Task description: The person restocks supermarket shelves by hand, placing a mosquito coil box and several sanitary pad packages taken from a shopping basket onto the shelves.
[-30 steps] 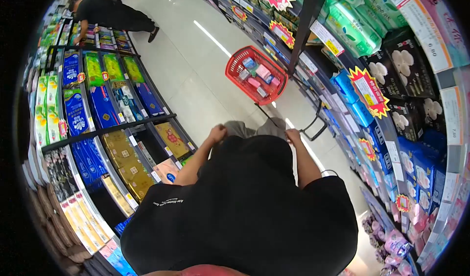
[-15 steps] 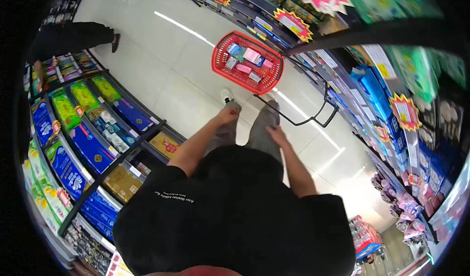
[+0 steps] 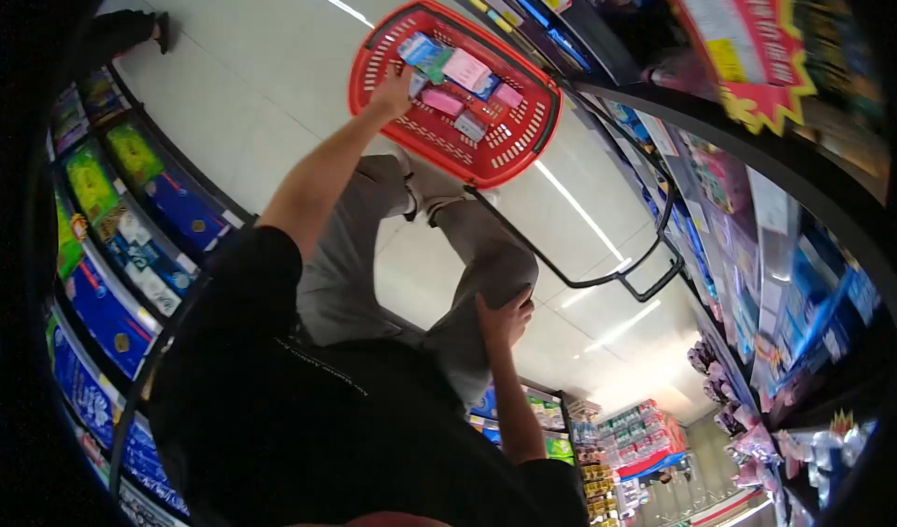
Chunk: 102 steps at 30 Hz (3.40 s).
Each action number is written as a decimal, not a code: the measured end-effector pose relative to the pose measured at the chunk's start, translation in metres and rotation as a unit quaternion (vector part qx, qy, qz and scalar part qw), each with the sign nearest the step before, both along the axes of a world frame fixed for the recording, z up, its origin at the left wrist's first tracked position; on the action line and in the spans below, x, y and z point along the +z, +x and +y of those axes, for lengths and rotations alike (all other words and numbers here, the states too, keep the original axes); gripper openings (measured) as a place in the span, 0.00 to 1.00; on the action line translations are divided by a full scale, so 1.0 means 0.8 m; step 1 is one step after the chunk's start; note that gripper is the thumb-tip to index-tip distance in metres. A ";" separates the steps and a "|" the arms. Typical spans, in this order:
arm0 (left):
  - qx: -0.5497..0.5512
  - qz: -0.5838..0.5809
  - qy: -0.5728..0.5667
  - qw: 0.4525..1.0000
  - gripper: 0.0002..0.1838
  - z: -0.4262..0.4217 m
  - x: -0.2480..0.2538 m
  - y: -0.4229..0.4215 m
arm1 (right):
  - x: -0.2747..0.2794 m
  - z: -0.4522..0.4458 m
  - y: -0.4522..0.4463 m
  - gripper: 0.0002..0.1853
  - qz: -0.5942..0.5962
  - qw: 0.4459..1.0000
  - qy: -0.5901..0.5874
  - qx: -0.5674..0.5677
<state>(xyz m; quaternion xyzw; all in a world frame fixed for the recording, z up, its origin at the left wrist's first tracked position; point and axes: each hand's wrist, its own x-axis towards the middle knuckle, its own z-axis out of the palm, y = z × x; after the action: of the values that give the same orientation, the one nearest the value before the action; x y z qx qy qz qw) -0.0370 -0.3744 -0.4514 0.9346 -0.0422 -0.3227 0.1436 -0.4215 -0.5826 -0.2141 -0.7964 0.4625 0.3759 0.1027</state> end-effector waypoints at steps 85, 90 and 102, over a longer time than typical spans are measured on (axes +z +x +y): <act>0.061 0.164 -0.578 0.797 0.29 -0.222 0.877 -0.273 | 0.562 -0.166 0.060 0.28 -0.642 0.576 0.436 -0.257; 0.046 0.290 -0.621 0.727 0.30 -0.198 0.877 -0.235 | 0.562 -0.141 0.069 0.29 -0.664 0.529 0.437 -0.298; -0.076 0.234 -0.704 0.666 0.43 -0.143 0.852 -0.191 | 0.602 -0.068 0.097 0.41 -0.692 0.679 0.242 0.036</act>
<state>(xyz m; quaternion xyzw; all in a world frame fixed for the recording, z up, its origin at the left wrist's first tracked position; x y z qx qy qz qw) -0.1899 -0.4889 0.2305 0.4430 -0.2924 -0.4150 0.7389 -0.3439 -0.6371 0.2674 -0.7925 0.1237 -0.1801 0.5694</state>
